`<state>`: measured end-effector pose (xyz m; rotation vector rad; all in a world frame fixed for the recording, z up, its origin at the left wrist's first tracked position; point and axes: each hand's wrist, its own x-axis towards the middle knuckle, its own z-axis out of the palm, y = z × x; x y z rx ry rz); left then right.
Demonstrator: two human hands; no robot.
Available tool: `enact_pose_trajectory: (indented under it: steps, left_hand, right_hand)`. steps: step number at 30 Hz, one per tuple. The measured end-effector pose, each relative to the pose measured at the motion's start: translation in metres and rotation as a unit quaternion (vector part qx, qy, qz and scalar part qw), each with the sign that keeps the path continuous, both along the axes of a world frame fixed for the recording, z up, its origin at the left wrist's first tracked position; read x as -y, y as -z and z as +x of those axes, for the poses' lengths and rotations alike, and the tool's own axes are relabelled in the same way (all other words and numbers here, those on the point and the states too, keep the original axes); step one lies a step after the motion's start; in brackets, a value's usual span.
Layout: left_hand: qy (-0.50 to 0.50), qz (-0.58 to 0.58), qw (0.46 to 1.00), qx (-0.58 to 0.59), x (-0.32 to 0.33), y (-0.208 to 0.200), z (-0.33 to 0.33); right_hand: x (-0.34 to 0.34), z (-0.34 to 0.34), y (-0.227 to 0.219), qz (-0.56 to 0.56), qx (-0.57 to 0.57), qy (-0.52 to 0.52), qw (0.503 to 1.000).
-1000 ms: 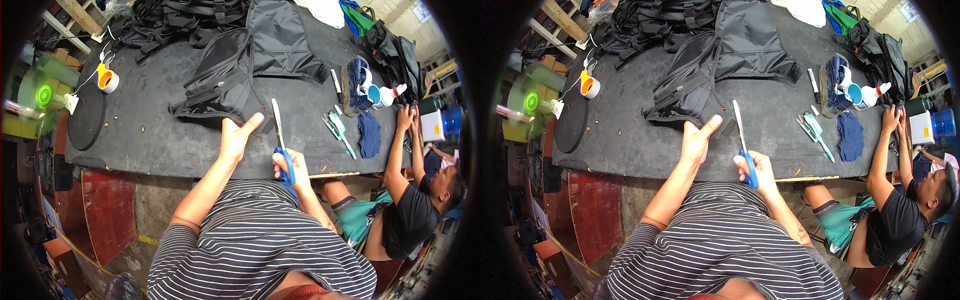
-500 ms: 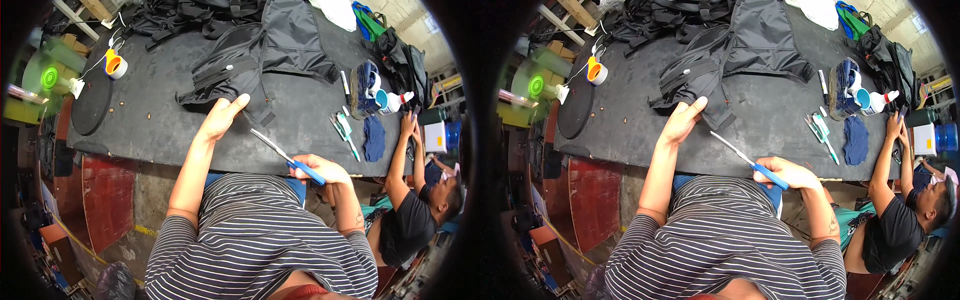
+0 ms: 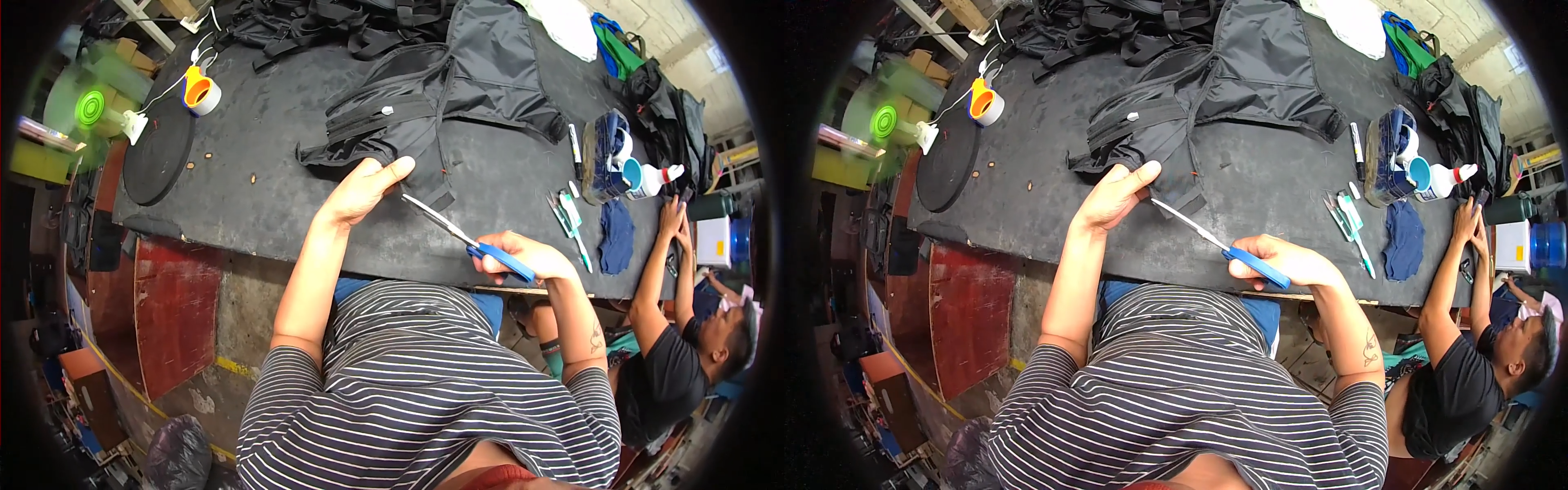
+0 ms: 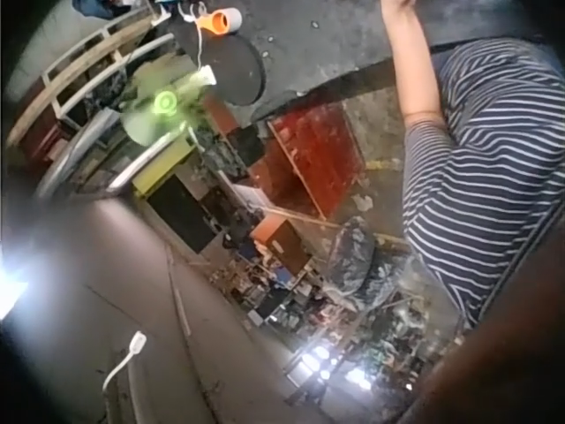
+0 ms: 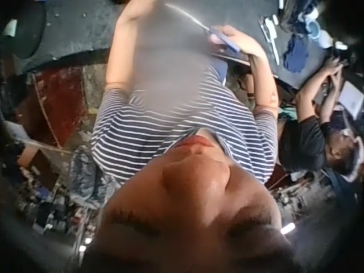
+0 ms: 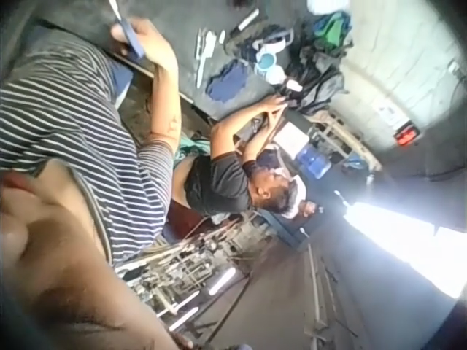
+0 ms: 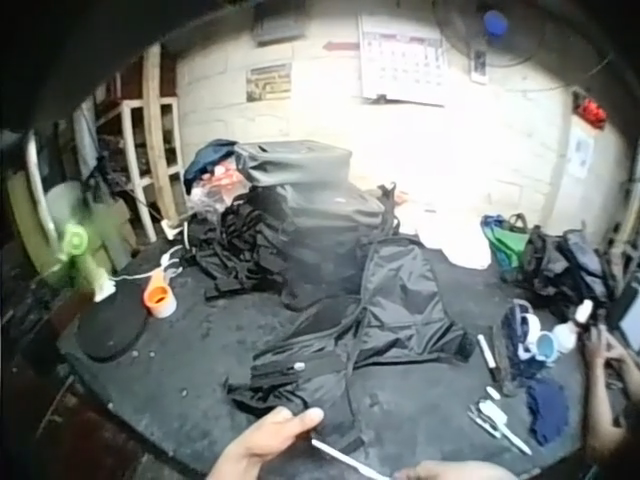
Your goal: Trimming excess threads and inspecting black fabric pouches at a workbench.
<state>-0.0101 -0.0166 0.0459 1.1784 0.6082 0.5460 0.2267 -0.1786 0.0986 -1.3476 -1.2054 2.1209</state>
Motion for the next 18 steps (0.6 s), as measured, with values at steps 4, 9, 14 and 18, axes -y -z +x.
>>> enact_pose_trajectory:
  steps: [4, 9, 14, 18]
  left_hand:
    - [-0.003, 0.000, 1.000, 0.017, 0.003, -0.009, 0.001]
    - [-0.004, -0.008, 1.000, 0.025, 0.004, -0.010, 0.000]
    - [0.004, 0.011, 1.000, 0.012, 0.001, -0.003, -0.002]
    - [0.000, -0.002, 1.000, 0.008, 0.002, 0.000, -0.003]
  right_hand:
    - [-0.004, -0.004, -0.008, 0.022, 0.002, 0.008, 1.000]
    - [-0.006, -0.001, -0.005, 0.028, 0.008, 0.006, 1.000]
    - [-0.009, -0.006, -0.012, 0.077, 0.114, -0.007, 0.990]
    - [-0.008, -0.008, -0.014, 0.074, 0.161, -0.013, 0.984]
